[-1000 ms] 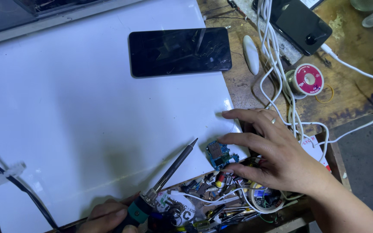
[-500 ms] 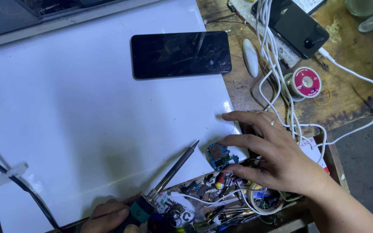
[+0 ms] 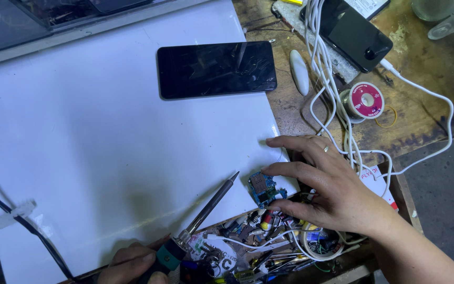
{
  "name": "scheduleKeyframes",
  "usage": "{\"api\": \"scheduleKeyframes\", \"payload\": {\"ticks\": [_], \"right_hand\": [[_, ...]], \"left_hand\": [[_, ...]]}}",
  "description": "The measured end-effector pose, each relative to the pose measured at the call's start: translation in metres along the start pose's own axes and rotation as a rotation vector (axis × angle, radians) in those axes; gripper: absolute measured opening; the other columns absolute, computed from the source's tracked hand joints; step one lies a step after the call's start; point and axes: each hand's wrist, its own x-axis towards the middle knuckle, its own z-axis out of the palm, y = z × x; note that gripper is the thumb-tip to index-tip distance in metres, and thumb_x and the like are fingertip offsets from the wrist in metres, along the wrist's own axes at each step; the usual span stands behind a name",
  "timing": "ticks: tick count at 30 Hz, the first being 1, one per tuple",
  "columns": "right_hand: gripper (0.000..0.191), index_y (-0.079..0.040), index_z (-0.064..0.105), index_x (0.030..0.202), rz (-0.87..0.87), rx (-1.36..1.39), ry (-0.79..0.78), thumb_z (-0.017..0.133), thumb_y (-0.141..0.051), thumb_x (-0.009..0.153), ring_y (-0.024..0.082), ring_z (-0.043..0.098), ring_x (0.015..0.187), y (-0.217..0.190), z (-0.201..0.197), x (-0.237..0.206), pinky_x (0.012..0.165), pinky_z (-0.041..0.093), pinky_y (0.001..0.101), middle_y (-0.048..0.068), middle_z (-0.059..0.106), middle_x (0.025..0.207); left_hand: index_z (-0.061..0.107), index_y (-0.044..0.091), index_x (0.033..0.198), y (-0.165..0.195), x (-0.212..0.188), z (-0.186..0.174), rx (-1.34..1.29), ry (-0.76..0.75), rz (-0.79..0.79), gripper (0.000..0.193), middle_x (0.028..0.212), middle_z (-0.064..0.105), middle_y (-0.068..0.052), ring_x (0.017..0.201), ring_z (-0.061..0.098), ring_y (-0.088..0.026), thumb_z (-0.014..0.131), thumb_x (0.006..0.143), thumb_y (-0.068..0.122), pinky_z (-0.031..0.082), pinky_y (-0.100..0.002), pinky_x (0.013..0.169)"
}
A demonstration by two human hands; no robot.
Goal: The person uses a soldering iron and solder wire to reflow or attach components on a small blue circuit board. They repeatedly heat specific points on the board while feeding solder, then inspect the joints. The board is handled and repositioned several times during the process.
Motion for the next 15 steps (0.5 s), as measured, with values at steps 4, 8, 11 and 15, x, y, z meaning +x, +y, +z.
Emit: {"api": "scheduleKeyframes", "payload": {"ticks": [4,8,11,15], "right_hand": [[0.051,-0.013,0.069,0.121,0.001,-0.001,0.001,0.084,-0.033,0.077,0.033,0.056,0.131,0.0,0.0,0.001,0.106,0.045,0.0442,0.013,0.055,0.146],[0.051,-0.013,0.068,0.122,0.005,0.009,0.001,0.084,-0.033,0.077,0.033,0.056,0.132,0.0,0.0,0.001,0.106,0.044,0.0445,0.013,0.054,0.146],[0.052,-0.013,0.068,0.123,0.01,0.017,-0.002,0.083,-0.034,0.078,0.032,0.056,0.132,0.001,0.0,0.001,0.107,0.044,0.0446,0.013,0.055,0.146],[0.052,-0.013,0.068,0.123,0.013,0.006,0.0,0.083,-0.034,0.078,0.032,0.056,0.132,0.001,0.0,0.0,0.107,0.044,0.0449,0.013,0.054,0.146]], "left_hand": [[0.049,0.008,0.117,-0.004,-0.007,0.0,0.026,0.039,-0.017,0.033,0.089,0.063,-0.013,0.072,0.069,-0.018,0.071,0.092,0.011,0.065,-0.057,0.098],[0.051,0.006,0.124,-0.02,0.004,-0.027,-0.148,-0.146,0.016,0.034,0.092,0.064,-0.015,0.077,0.07,-0.024,0.069,0.096,0.014,0.057,-0.064,0.099],[0.053,0.006,0.128,-0.034,0.014,-0.052,-0.355,-0.434,0.042,0.027,0.099,0.066,-0.015,0.084,0.072,-0.027,0.062,0.103,0.011,0.053,-0.07,0.104],[0.051,0.007,0.127,-0.042,0.012,-0.057,-0.316,-0.471,0.09,0.025,0.102,0.069,-0.016,0.086,0.071,-0.025,0.06,0.104,0.01,0.052,-0.069,0.106]]}}
